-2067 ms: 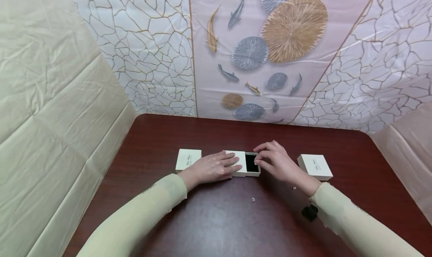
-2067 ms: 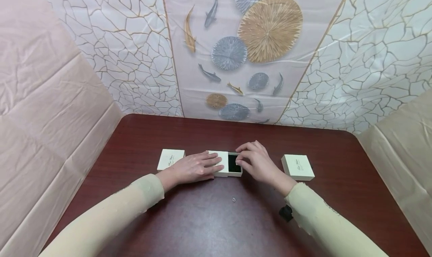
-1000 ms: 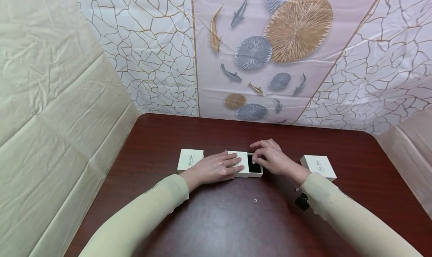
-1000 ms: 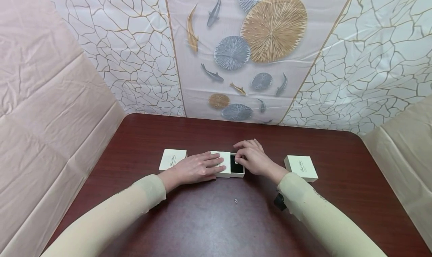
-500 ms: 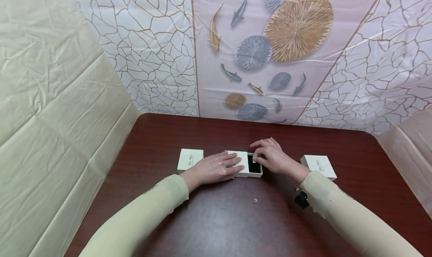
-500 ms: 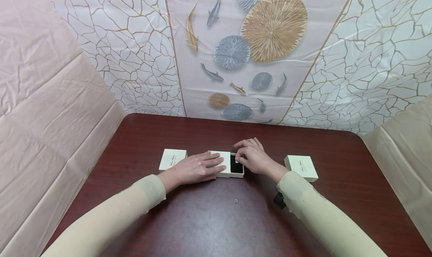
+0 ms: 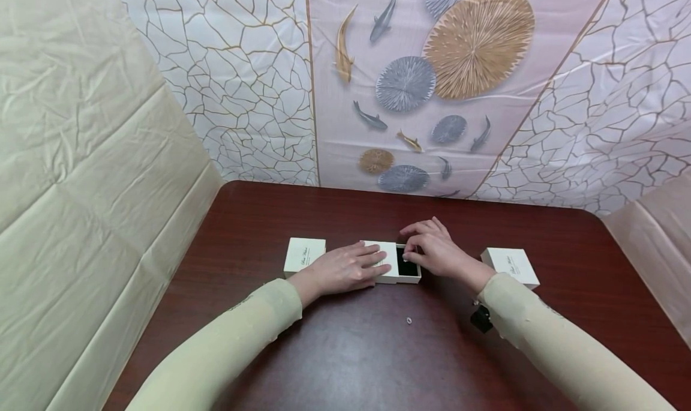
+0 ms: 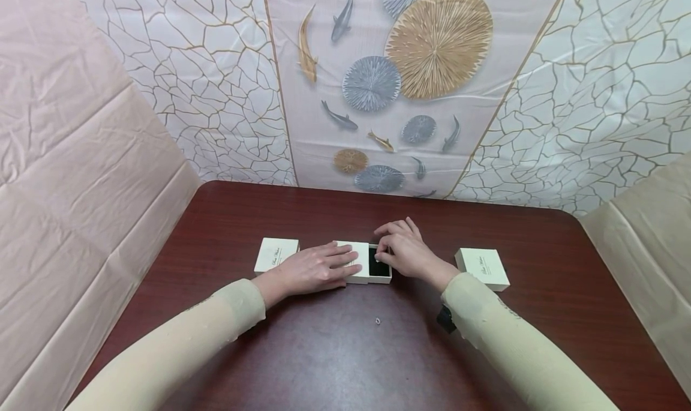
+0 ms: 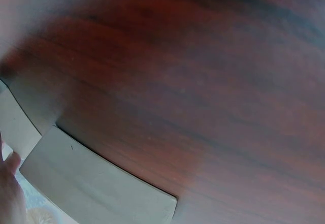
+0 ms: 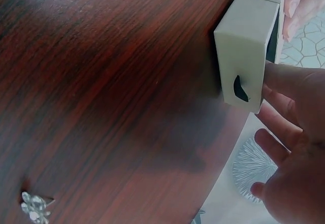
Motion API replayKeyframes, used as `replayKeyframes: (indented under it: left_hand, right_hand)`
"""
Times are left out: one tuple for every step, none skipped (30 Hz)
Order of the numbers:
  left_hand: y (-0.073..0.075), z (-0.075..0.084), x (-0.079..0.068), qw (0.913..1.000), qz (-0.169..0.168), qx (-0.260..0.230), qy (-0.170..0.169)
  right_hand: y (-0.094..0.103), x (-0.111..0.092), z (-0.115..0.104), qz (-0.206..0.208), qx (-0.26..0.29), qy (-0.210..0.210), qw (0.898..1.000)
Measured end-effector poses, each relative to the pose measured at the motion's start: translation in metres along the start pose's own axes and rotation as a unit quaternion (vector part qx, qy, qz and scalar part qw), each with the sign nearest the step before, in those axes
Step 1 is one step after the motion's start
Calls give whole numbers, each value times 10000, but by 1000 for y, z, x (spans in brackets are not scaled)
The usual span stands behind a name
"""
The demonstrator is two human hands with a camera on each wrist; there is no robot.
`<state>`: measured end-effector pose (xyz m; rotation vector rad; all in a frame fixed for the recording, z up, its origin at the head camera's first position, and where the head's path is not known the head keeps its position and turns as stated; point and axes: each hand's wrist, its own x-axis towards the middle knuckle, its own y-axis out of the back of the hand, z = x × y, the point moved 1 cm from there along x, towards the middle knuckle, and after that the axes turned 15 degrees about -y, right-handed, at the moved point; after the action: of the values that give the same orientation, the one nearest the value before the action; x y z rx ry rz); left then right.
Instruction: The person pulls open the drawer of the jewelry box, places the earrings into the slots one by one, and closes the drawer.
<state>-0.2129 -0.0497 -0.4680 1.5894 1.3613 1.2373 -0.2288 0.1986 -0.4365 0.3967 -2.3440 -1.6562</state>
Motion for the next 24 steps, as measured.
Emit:
replayKeyframes:
  left_hand:
    - [0, 0, 0, 10000, 18, 0, 0]
    - [0, 0, 0, 10000, 33, -8, 2]
    - [0, 0, 0, 10000, 62, -24, 10]
    - [-1, 0, 0, 10000, 63, -27, 13]
    - [-1, 0, 0, 10000, 66, -32, 16]
    - [-1, 0, 0, 10000, 58, -31, 21]
    - [-1, 0, 0, 10000, 58, -36, 23]
    - [-2, 0, 0, 10000, 28, -26, 25]
    - [-2, 0, 0, 10000, 24, -34, 29]
    - [-2, 0, 0, 10000, 29, -40, 30]
    - [-2, 0, 0, 10000, 25, -43, 35]
    - [-2, 0, 0, 10000, 36, -48, 36]
    - [-2, 0, 0, 10000, 45, -50, 37]
    - [-2, 0, 0, 10000, 55, -54, 38]
    - [-2, 0, 0, 9999, 79, -62, 37]
    - [-2, 0, 0, 9999, 83, -55, 32]
    - [-2, 0, 0, 10000, 79, -49, 27]
    - [-2, 0, 0, 10000, 77, -44, 25]
    - [-2, 0, 0, 10000, 49, -21, 18]
    - [-2, 0, 0, 10000, 41, -9, 15]
    - [-2, 0, 0, 10000, 38, -6, 12]
    - [-2, 0, 0, 10000, 44, -4, 10]
    - [-2, 0, 0, 10000, 39, 0, 13]
    - [-2, 0, 0, 10000, 37, 3, 13]
  right_hand:
    - [0, 0, 0, 17, -41, -3, 10000]
    - [0, 0, 0, 46, -70, -6, 10000]
    - [0, 0, 0, 87, -108, -1, 9999]
    - [0, 1, 1, 144, -139, 18, 9998]
    - [0, 0, 1, 211, -173, 44, 9996]
    - [0, 0, 1, 280, -198, 72, 9994]
    - [0, 0, 1, 354, -232, 111, 9990]
    - [0, 1, 1, 421, -269, 153, 9986]
    - [0, 0, 1, 478, -313, 193, 9982]
    - [0, 0, 1, 526, -356, 229, 9977]
    - [0, 0, 1, 564, -404, 257, 9973]
    - [0, 0, 1, 597, -459, 283, 9968]
    - [0, 0, 2, 630, -523, 304, 9962]
    - [0, 0, 2, 651, -574, 311, 9957]
    - [0, 0, 2, 669, -618, 310, 9954]
    - [1, 0, 2, 684, -662, 312, 9950]
    - [1, 0, 2, 694, -700, 314, 9946]
    - [1, 0, 1, 704, -729, 318, 9943]
    - [2, -1, 1, 705, -746, 328, 9942]
    - [2, -1, 1, 700, -754, 339, 9941]
    - [2, -1, 1, 700, -765, 354, 9940]
    - [1, -1, 1, 700, -775, 368, 9938]
    - [1, 0, 1, 706, -791, 387, 9936]
    - [1, 0, 1, 707, -804, 395, 9935]
